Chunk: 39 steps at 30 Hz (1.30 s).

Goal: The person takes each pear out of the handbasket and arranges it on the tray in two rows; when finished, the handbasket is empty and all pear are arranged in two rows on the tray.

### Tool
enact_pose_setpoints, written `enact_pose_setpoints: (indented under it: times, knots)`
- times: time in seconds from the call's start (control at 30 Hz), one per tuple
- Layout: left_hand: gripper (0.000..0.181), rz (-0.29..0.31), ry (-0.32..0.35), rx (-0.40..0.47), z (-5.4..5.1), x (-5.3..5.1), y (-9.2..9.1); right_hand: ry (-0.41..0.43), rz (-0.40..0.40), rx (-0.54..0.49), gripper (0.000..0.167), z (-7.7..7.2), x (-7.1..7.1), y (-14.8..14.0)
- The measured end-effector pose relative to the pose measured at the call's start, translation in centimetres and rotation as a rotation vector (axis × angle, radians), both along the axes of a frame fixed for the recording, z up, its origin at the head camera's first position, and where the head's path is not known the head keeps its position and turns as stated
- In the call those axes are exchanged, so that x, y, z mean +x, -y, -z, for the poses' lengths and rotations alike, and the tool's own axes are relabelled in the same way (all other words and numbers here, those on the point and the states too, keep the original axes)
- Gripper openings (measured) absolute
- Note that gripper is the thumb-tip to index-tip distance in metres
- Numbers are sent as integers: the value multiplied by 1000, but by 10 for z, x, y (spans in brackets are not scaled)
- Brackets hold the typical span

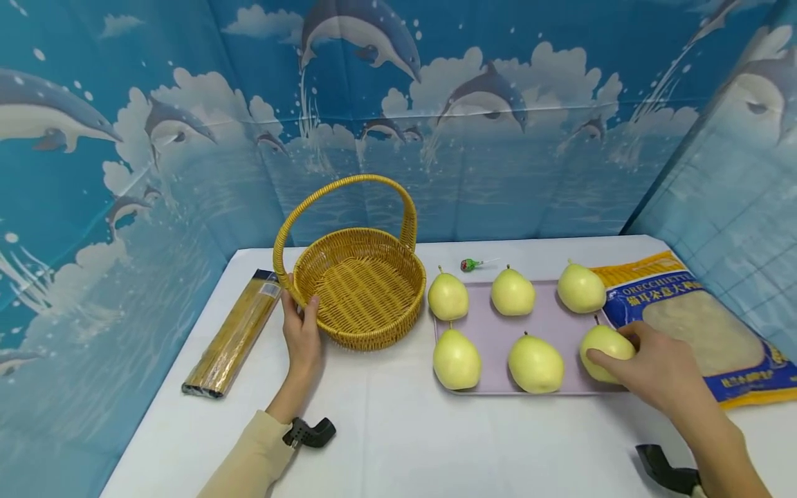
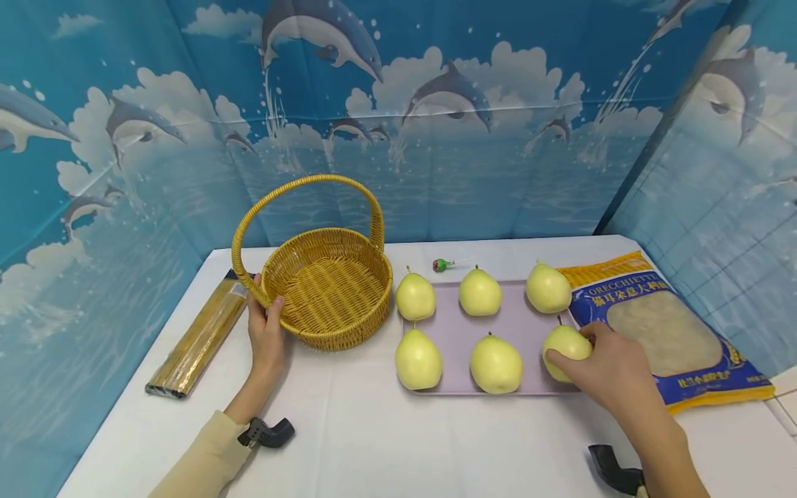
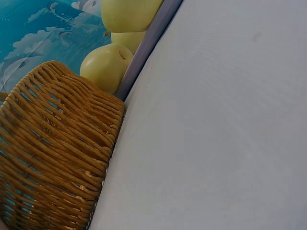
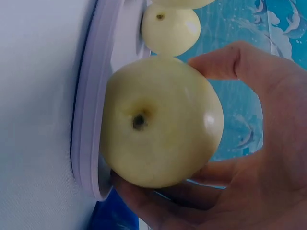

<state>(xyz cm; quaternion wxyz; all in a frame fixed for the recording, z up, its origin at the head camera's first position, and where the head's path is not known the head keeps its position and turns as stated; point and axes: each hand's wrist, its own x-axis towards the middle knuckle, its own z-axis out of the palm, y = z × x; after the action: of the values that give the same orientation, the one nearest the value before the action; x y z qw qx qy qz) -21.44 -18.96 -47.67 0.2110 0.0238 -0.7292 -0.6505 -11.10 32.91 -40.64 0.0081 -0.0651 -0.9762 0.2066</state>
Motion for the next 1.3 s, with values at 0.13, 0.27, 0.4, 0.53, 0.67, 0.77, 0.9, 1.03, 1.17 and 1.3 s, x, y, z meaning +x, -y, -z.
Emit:
enact_pose_setpoints:
  times: [0.13,0.27,0.4,0.53,0.67,0.77,0.9,1.03,1.17,1.3]
  knots:
    - [66,6,6,9,1,1,0,-48,-8,24,79,3,1,2]
    - [65,2,1,-3,1,1,1,-75,-17,38,74,7,1,2]
    - [66,10,10,-27,-1,-1,2,-66,-9,28,76,8,1,5]
    - [67,56,34,-54,-4,-3,8,-95,10,9,72,9,2,8]
    - [67,126,57,-99,-7,-10,20,-137,28,-5,70,9,3,12]
    - [67,173,82,-114,-8,-14,28,-166,41,-18,74,10,3,16]
    - [70,226,158,-72,-15,-17,34,-193,49,-28,78,13,2,21]
    - [72,258,213,-36,-26,-19,37,-214,51,-40,83,14,2,25]
    - [71,285,231,0,-40,-19,41,-336,6,-63,82,13,0,28]
    - [74,308,263,1,-56,-15,43,-462,-108,-118,80,13,0,33]
